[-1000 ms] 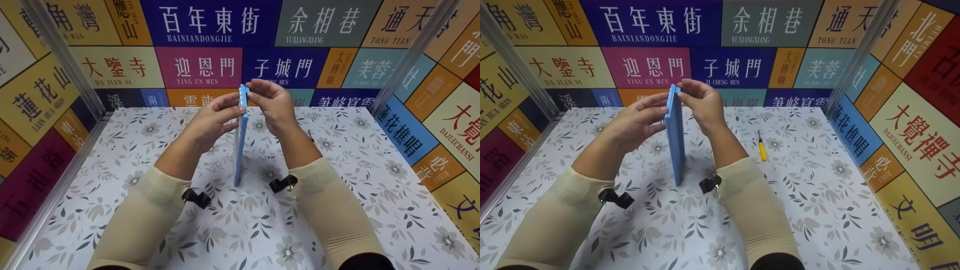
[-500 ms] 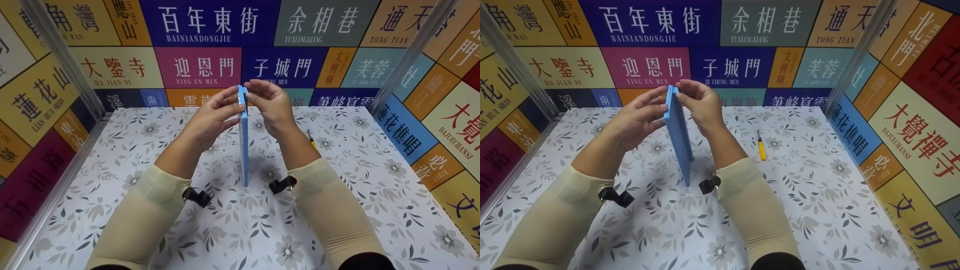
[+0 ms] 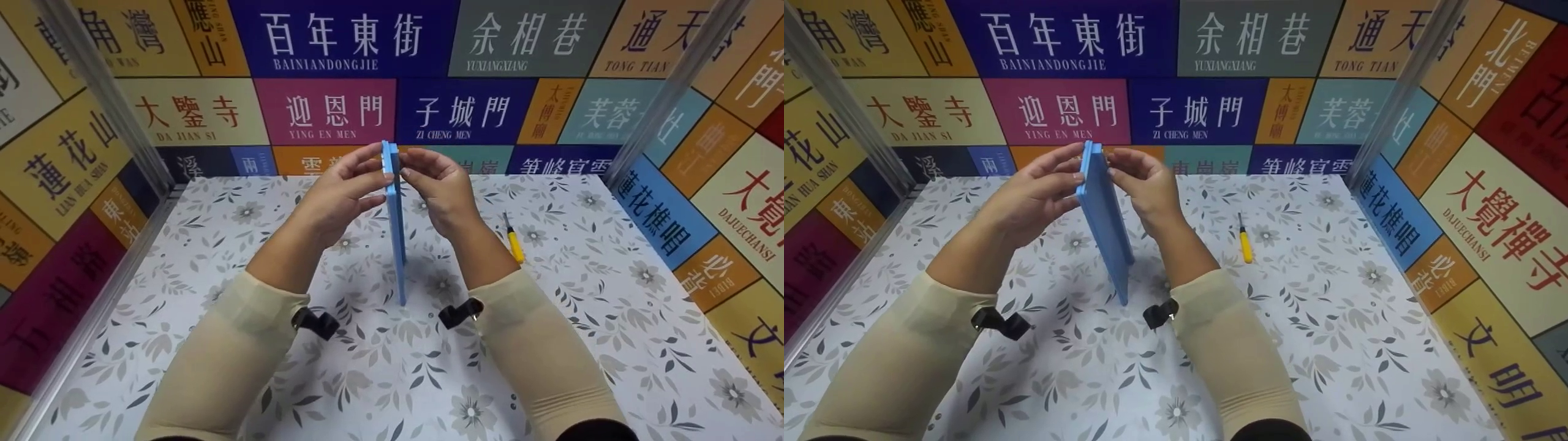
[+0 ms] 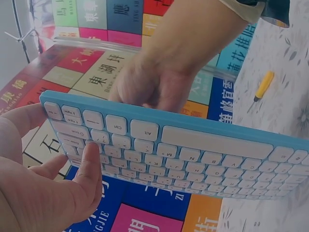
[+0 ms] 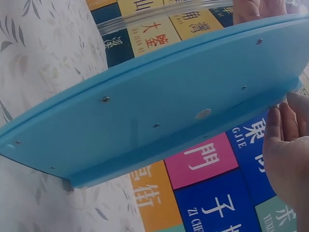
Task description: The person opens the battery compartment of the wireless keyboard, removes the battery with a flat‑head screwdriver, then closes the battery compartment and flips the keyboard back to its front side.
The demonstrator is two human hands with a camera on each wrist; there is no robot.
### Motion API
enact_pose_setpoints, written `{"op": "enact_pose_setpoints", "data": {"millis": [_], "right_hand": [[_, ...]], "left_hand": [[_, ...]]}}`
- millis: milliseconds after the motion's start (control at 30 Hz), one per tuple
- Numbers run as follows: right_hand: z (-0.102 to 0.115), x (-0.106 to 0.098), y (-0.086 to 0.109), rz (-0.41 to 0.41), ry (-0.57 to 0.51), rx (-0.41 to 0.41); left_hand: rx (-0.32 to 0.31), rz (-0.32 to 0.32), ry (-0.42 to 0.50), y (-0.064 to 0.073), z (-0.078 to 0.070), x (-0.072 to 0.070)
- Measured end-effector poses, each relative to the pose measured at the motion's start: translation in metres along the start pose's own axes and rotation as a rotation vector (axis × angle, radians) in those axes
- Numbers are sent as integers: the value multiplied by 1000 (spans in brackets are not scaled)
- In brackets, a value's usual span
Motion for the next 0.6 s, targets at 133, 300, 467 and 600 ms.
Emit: {"op": "enact_pose_setpoints", "data": {"millis": [133,300,467,600], "right_hand": [[-9,-2,3,-13,-24,24],[-20,-11,9,-19,-15,47],[-33,-23,16,-12,-8,92],[-40,-32,21,-17,16,132]], "left_hand": [[-4,-13,-8,3,-3,-7],[-11,-59,-34,9,-7,-23],[0,-102,-72,14,-10,-38],[4,-147,-128,17,-14,-48]]}}
Point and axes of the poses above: each hand's wrist, its own y-axis away from the middle knuckle, its own x-axis out of the palm, z = x × y, the point moved 4 cm from there along -y, towards the middle knuckle, and after that the axes turned 8 degrees about y, right-handed, at the moved point
